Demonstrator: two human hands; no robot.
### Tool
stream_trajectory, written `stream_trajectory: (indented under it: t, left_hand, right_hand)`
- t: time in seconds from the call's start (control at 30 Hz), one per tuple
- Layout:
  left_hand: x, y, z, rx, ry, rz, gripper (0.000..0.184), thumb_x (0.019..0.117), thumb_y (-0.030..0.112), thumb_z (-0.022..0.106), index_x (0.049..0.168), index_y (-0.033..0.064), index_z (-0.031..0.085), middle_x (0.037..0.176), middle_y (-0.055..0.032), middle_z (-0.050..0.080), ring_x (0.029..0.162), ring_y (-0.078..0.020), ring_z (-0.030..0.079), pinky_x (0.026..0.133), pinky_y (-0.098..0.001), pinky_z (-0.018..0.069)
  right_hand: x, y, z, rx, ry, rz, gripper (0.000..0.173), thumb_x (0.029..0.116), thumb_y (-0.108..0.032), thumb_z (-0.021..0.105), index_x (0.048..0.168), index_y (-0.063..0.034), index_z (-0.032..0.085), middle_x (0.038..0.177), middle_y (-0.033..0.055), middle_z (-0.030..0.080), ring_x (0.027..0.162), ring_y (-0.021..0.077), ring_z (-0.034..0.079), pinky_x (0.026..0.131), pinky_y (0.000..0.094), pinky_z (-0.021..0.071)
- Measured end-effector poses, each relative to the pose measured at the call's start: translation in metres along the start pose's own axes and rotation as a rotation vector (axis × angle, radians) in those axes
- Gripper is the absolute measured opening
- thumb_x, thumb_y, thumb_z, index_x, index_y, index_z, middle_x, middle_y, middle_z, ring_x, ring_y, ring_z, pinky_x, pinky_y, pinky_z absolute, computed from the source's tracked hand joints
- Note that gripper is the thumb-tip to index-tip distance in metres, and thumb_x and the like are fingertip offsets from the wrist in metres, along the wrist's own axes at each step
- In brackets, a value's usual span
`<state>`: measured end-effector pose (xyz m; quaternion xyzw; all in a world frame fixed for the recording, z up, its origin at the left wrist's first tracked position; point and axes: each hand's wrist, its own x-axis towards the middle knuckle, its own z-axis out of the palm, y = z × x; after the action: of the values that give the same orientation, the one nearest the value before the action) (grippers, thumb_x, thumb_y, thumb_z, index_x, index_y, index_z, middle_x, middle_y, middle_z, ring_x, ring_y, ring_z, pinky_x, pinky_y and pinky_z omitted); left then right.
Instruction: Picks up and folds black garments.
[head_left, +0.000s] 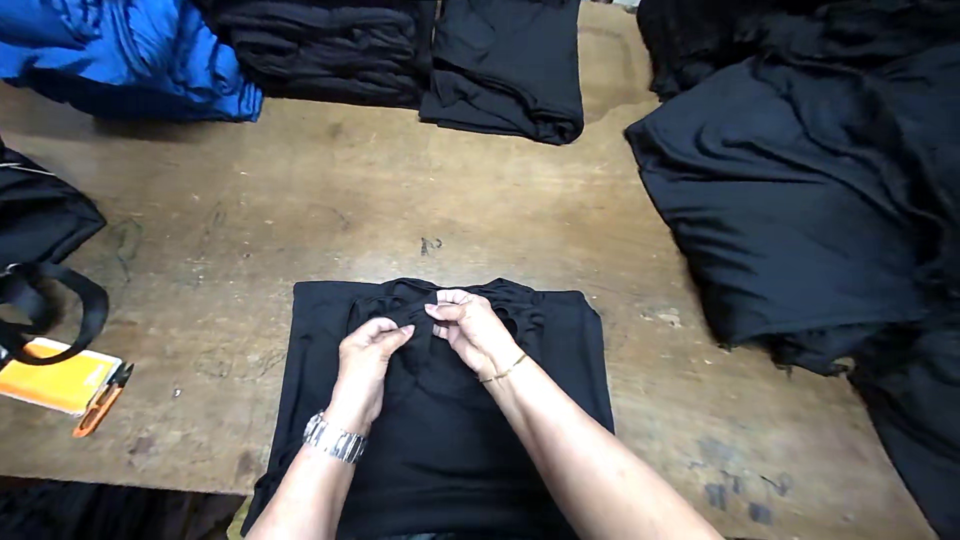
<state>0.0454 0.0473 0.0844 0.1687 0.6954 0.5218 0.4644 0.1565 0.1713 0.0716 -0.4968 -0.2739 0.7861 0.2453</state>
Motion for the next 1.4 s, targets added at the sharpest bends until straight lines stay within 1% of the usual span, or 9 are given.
stream_trajectory:
  t: [0.17, 0.37, 0.57, 0.67, 0.77, 0.9, 1.07, 1.23, 1.4]
  left_hand:
    - [0.025, 0.011, 0.001, -0.159, 0.214, 0.032, 0.029, 0.0864, -0.008, 0.071, 0.085, 0.0114, 0.049, 0.073, 0.0005, 0.067, 0.053, -0.0034, 0.052, 0.05, -0.0193, 0.0429]
    - [0.052, 0.005, -0.009, -0.044, 0.215, 0.201, 0.042, 0.0794, -0.013, 0.074, 0.117, 0.004, 0.067, 0.101, -0.0066, 0.073, 0.084, -0.0122, 0.07, 0.069, -0.0268, 0.0586]
    - [0.064, 0.014, -0.019, 0.666, 0.116, 0.32, 0.046, 0.0774, 0.005, 0.086, 0.121, 0.0083, 0.072, 0.091, -0.0109, 0.067, 0.076, -0.022, 0.061, 0.072, -0.0436, 0.0519]
    - [0.073, 0.024, -0.017, 0.934, 0.084, 0.367, 0.034, 0.077, 0.015, 0.09, 0.106, 0.0061, 0.073, 0.104, -0.0194, 0.062, 0.095, -0.035, 0.062, 0.083, -0.0551, 0.0518]
    - [0.082, 0.025, -0.016, 1.054, 0.038, 0.469, 0.031, 0.0744, 0.015, 0.091, 0.094, 0.0038, 0.07, 0.11, -0.0219, 0.059, 0.107, -0.0419, 0.058, 0.091, -0.0618, 0.0476]
    - [0.079, 0.022, -0.017, 1.143, -0.036, 0.668, 0.025, 0.0794, 0.009, 0.085, 0.099, 0.0025, 0.07, 0.098, -0.0206, 0.065, 0.099, -0.0428, 0.063, 0.089, -0.0678, 0.0443]
    - [0.081, 0.024, -0.017, 1.161, -0.077, 0.644, 0.021, 0.0796, 0.005, 0.083, 0.086, -0.001, 0.065, 0.094, -0.0222, 0.063, 0.099, -0.0448, 0.061, 0.089, -0.0673, 0.0438]
    - [0.072, 0.032, -0.018, 1.081, -0.069, 0.762, 0.018, 0.0785, 0.0, 0.078, 0.084, -0.0023, 0.06, 0.091, -0.0225, 0.063, 0.093, -0.0444, 0.063, 0.085, -0.0658, 0.0449]
    - [0.066, 0.035, -0.025, 1.019, -0.163, 0.735, 0.021, 0.0855, -0.001, 0.072, 0.106, 0.002, 0.069, 0.078, -0.0121, 0.062, 0.072, -0.0297, 0.061, 0.067, -0.0548, 0.0502]
  right_hand:
    - [0.008, 0.001, 0.008, 0.074, 0.061, 0.04, 0.029, 0.0894, 0.01, 0.065, 0.117, 0.002, 0.058, 0.104, 0.0112, 0.06, 0.084, 0.0178, 0.062, 0.074, 0.0327, 0.0561]
    - [0.01, -0.002, -0.001, 0.09, -0.096, -0.035, 0.027, 0.102, 0.003, 0.05, 0.128, 0.0062, 0.055, 0.113, 0.0198, 0.073, 0.095, 0.0222, 0.074, 0.086, 0.0338, 0.0586]
    - [-0.02, -0.046, -0.069, -0.591, -0.129, -0.621, 0.019, 0.0966, 0.009, 0.053, 0.107, 0.0036, 0.068, 0.1, 0.0117, 0.075, 0.092, 0.0174, 0.073, 0.087, 0.0349, 0.0614]
    - [-0.018, -0.065, -0.123, -0.956, -0.097, -0.759, 0.024, 0.0898, 0.007, 0.059, 0.106, -0.0032, 0.072, 0.106, 0.0074, 0.072, 0.097, 0.0131, 0.068, 0.088, 0.0323, 0.0578]
    - [-0.018, -0.067, -0.153, -1.218, -0.117, -0.736, 0.033, 0.0809, -0.002, 0.069, 0.112, -0.0112, 0.075, 0.112, 0.007, 0.068, 0.112, 0.0239, 0.06, 0.098, 0.0478, 0.0493]
    - [-0.01, -0.054, -0.142, -1.446, -0.094, -0.743, 0.032, 0.0825, -0.027, 0.084, 0.111, -0.0149, 0.076, 0.103, 0.0091, 0.066, 0.109, 0.0309, 0.059, 0.096, 0.0578, 0.0423]
    - [0.016, -0.058, -0.125, -1.344, -0.045, -0.756, 0.019, 0.0881, -0.016, 0.078, 0.084, -0.0021, 0.066, 0.097, 0.0143, 0.059, 0.102, 0.0318, 0.058, 0.09, 0.0491, 0.0501]
    - [0.008, -0.064, -0.127, -1.352, -0.076, -0.839, 0.017, 0.0983, -0.016, 0.066, 0.097, -0.0012, 0.059, 0.09, 0.014, 0.064, 0.092, 0.0297, 0.064, 0.09, 0.0517, 0.047]
    - [0.0, -0.066, -0.134, -1.339, -0.204, -0.647, 0.025, 0.0876, -0.015, 0.081, 0.103, -0.0028, 0.066, 0.089, 0.0129, 0.067, 0.085, 0.0276, 0.066, 0.079, 0.0511, 0.0538]
